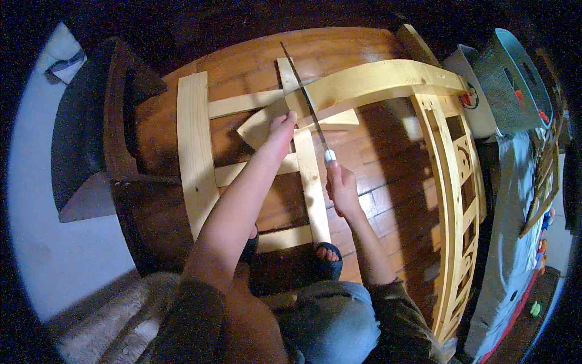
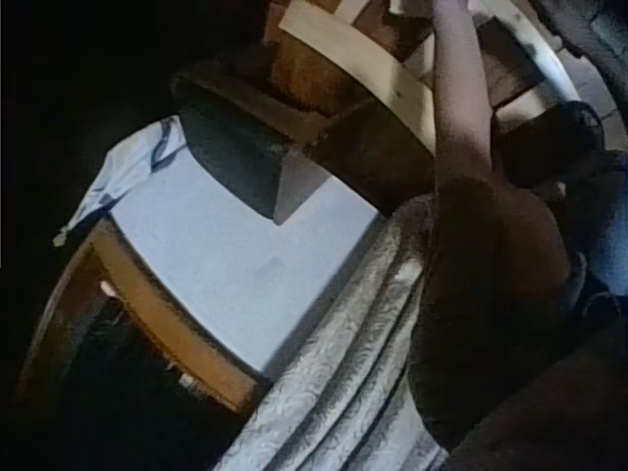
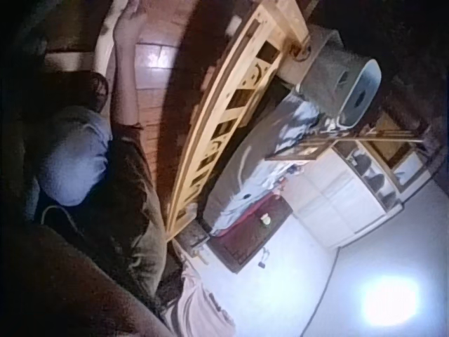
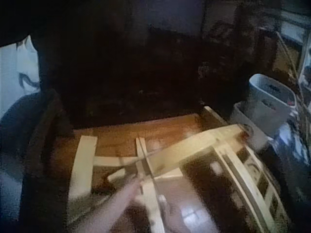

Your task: The person is sanding a small wooden piece using a hand saw. They hold the wood steady with one hand and move the saw back and forth across the surface. The task is performed while sitting on the floor next to a wooden furniture frame.

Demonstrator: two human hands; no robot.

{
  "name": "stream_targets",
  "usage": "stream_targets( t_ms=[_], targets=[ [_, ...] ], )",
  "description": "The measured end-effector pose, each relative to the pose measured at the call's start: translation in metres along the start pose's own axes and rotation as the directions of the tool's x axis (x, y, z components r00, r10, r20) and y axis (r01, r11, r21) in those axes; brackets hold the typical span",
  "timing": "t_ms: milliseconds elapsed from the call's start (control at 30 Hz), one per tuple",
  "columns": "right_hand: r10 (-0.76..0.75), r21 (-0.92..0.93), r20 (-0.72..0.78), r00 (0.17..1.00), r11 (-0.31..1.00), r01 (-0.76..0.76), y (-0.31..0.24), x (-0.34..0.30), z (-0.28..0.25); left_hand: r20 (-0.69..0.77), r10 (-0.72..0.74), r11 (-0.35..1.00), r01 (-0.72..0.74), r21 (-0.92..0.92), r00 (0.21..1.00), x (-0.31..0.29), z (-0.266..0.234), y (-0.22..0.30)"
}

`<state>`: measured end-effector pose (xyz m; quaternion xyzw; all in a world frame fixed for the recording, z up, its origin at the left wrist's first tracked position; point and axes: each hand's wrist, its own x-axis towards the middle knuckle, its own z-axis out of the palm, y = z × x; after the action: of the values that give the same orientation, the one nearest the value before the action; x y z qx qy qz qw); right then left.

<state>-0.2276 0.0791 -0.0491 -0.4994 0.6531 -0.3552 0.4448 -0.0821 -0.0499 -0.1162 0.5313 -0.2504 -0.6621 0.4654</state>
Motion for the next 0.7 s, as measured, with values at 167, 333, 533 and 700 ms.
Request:
stream_targets(
  t_ms=[167, 333, 533, 700],
  targets=[
    [0.212, 0.184, -0.022, 0.977, 0.961, -0.205, 0.071, -0.117, -0.028, -0.012, -0.006, 1.0, 0.006, 0.022, 1.0, -0.005, 0.0, -0.001],
    [0.114, 0.022, 0.024, 0.993, 0.993, -0.115, 0.047, -0.096, -0.029, -0.001, -0.057, 0.993, 0.056, -0.106, 0.998, -0.002, -0.011, 0.0],
    [-0.009, 0.08, 0.058, 0.998, 0.997, 0.004, 0.008, 0.002, 0.0, -0.163, -0.11, 0.985, 0.13, 0.111, 0.98, -0.006, -0.009, 0.015],
    [0.156, 0.288, 0.011, 0.988, 0.946, -0.152, 0.069, -0.136, -0.028, -0.12, -0.001, 0.998, 0.009, 0.065, 0.993, -0.023, 0.0, 0.024]
  ],
)
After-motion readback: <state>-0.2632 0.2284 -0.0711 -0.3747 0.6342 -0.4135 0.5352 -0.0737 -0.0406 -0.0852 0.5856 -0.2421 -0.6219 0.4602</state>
